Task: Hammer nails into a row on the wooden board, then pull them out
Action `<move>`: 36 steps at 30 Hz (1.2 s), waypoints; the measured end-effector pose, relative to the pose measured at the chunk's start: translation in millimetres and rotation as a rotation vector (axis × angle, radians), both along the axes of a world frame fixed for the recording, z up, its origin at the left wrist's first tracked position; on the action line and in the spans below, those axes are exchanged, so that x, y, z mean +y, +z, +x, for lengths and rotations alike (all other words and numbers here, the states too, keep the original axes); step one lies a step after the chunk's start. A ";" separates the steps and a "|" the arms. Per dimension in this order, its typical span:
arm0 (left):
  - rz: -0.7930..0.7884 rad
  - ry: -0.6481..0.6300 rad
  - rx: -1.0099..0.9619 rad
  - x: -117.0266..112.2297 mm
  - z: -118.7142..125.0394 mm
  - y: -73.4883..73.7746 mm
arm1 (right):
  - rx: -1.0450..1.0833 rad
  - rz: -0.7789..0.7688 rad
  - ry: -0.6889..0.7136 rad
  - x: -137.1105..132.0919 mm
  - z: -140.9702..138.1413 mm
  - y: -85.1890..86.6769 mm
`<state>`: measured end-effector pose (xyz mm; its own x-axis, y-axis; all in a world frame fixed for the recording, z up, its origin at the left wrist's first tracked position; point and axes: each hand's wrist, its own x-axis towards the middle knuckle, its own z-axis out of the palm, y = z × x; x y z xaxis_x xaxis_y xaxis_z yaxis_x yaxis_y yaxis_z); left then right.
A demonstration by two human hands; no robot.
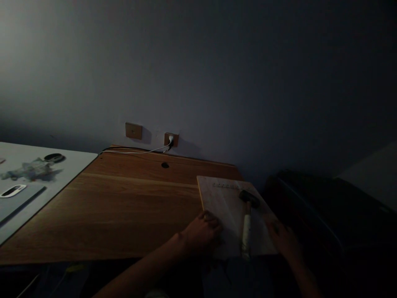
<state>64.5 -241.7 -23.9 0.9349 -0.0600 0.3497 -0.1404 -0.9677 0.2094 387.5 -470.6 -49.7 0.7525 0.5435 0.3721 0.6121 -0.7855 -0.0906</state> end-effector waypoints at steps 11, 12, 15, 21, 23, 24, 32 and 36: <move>-0.048 0.097 0.017 46.6 -89.5 4.9 | 0.200 -0.041 0.168 26.7 -60.8 10.0; -0.060 0.123 0.026 51.5 -102.1 6.6 | 0.205 -0.034 0.189 32.2 -73.1 11.7; -0.095 0.211 0.042 65.2 -139.7 13.0 | 0.228 -0.010 0.287 51.3 -112.2 13.4; -0.049 0.384 0.077 89.6 -200.2 18.0 | 0.243 0.014 0.464 81.3 -160.1 6.6; -0.042 0.431 0.101 100.3 -210.6 19.4 | 0.270 0.037 0.498 92.8 -164.9 11.3; -0.047 0.444 0.107 107.1 -212.2 20.9 | 0.275 0.054 0.501 100.8 -166.4 16.3; -0.188 0.544 -0.079 201.8 -137.3 21.2 | 0.304 0.166 0.493 232.6 -168.5 61.6; -0.399 0.622 -0.161 236.4 -112.2 0.9 | 0.317 0.250 0.434 289.2 -165.3 42.5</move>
